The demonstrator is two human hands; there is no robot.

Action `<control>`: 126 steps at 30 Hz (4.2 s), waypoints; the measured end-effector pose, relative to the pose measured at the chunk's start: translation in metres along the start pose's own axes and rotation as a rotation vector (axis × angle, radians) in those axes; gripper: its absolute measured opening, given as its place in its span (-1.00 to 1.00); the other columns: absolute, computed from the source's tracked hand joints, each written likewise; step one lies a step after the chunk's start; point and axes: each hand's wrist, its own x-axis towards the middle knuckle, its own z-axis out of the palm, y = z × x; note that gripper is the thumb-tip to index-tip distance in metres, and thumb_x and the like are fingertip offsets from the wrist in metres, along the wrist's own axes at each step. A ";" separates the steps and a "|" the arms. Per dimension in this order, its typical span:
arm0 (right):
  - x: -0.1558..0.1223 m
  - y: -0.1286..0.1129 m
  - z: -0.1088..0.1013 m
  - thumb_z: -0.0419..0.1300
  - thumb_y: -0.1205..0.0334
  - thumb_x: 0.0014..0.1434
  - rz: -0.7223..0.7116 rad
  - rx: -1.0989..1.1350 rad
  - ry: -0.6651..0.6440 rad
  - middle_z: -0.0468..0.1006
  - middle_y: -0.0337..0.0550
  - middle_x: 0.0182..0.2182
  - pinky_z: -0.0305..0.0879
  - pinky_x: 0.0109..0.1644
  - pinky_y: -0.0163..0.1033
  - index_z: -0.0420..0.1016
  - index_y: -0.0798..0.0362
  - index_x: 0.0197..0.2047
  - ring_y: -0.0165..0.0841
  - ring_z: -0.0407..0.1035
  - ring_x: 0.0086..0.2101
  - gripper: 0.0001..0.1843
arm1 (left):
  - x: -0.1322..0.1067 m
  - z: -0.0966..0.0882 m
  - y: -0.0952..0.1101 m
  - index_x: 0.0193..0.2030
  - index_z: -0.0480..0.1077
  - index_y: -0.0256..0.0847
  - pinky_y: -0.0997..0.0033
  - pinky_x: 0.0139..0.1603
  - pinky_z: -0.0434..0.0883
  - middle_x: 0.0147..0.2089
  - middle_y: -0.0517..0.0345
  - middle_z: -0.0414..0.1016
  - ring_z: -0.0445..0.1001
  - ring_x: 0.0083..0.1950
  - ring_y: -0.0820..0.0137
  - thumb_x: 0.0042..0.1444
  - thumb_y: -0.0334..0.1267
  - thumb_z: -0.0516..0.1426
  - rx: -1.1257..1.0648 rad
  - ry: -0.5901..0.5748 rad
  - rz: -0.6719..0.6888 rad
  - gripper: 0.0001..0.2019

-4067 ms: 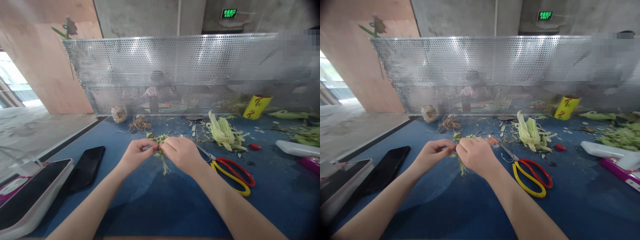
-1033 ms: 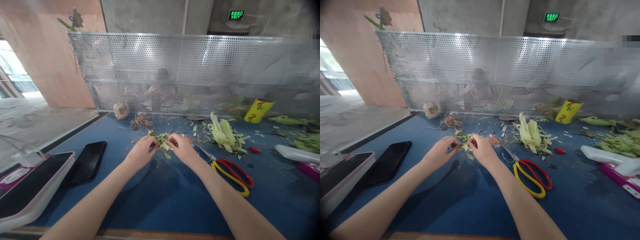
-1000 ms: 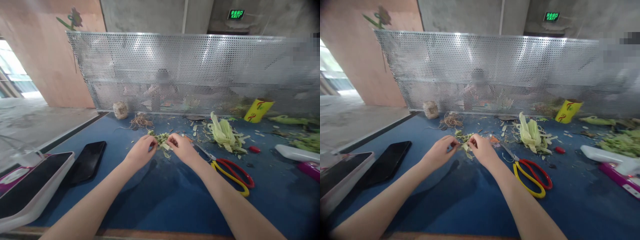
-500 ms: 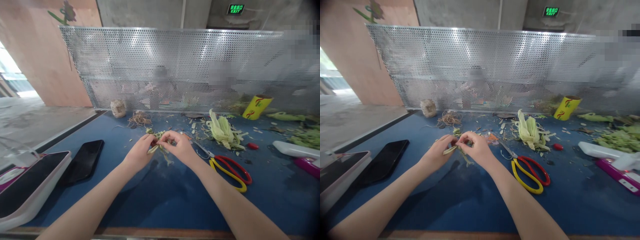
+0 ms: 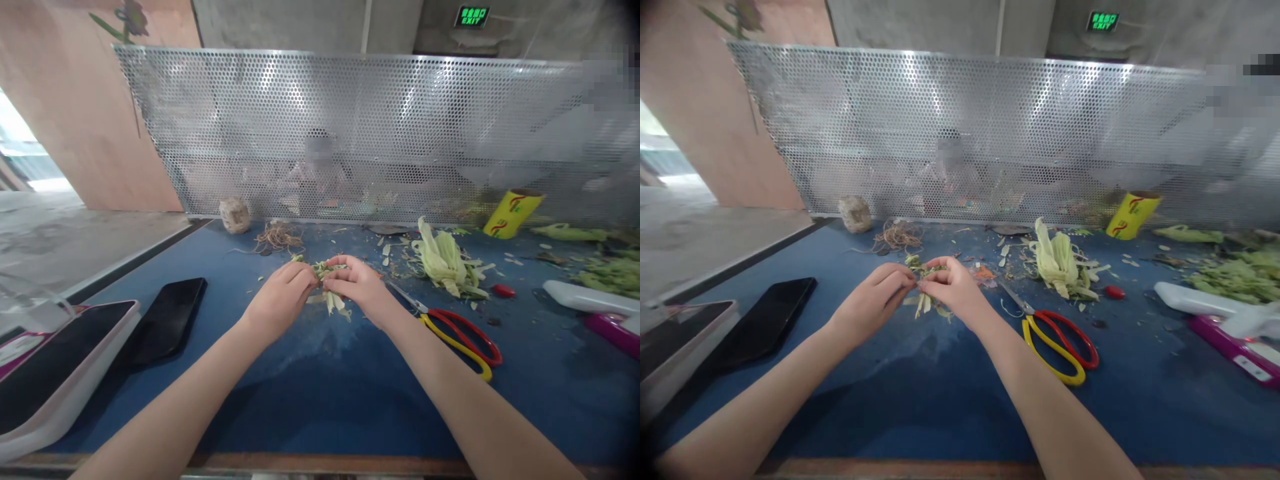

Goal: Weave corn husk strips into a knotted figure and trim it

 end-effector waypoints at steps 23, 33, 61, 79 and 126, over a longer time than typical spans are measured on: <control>-0.011 -0.016 -0.016 0.14 0.28 0.03 -0.104 -0.688 -0.210 0.44 -0.25 -0.37 0.17 -0.37 -0.31 0.23 -0.02 -0.14 -0.46 0.26 -0.43 -0.70 | 0.000 -0.006 0.003 -0.33 0.35 -0.23 0.43 -0.21 0.36 -0.30 0.07 0.43 0.41 -0.25 0.40 0.15 -0.37 -0.09 -0.147 -0.257 0.017 -0.80; -0.016 -0.013 0.002 0.04 0.40 0.14 -0.530 -1.329 -0.160 0.42 -0.06 -0.38 0.15 -0.23 -0.25 0.34 0.15 -0.35 -0.30 0.22 -0.27 -0.93 | 0.003 0.000 0.004 -0.46 0.34 -0.25 0.47 -0.45 0.35 -0.53 0.21 0.40 0.40 -0.52 0.45 0.00 -0.26 0.05 -0.589 -0.349 -0.592 -0.88; -0.014 -0.019 0.004 0.23 0.25 -0.06 -0.333 -0.268 0.083 0.51 -0.23 -0.53 0.34 -0.39 -0.33 0.47 0.09 -0.48 -0.41 0.42 -0.47 -0.92 | -0.010 0.016 0.012 -0.13 0.10 -0.27 0.45 -0.46 0.43 -0.18 -0.04 0.28 0.39 -0.42 0.49 0.11 -0.34 0.00 -0.088 0.190 0.083 -0.81; -0.012 -0.022 0.000 0.26 0.17 -0.10 -0.255 -0.205 0.099 0.52 -0.20 -0.51 0.33 -0.32 -0.29 0.47 0.09 -0.48 -0.41 0.40 -0.45 -0.84 | -0.004 0.004 0.017 0.01 0.10 -0.18 0.49 -0.42 0.44 -0.28 0.15 0.41 0.44 -0.32 0.47 0.04 -0.47 0.08 -0.310 0.300 -0.152 -0.61; -0.012 -0.013 -0.002 0.17 0.34 -0.05 -0.382 -0.549 0.181 0.51 -0.21 -0.49 0.31 -0.36 -0.30 0.43 0.06 -0.47 -0.40 0.41 -0.44 -0.97 | -0.005 0.008 0.021 -0.06 0.15 -0.18 0.49 -0.37 0.36 -0.33 0.20 0.45 0.39 -0.41 0.51 0.01 -0.46 0.07 -0.320 0.152 -0.196 -0.67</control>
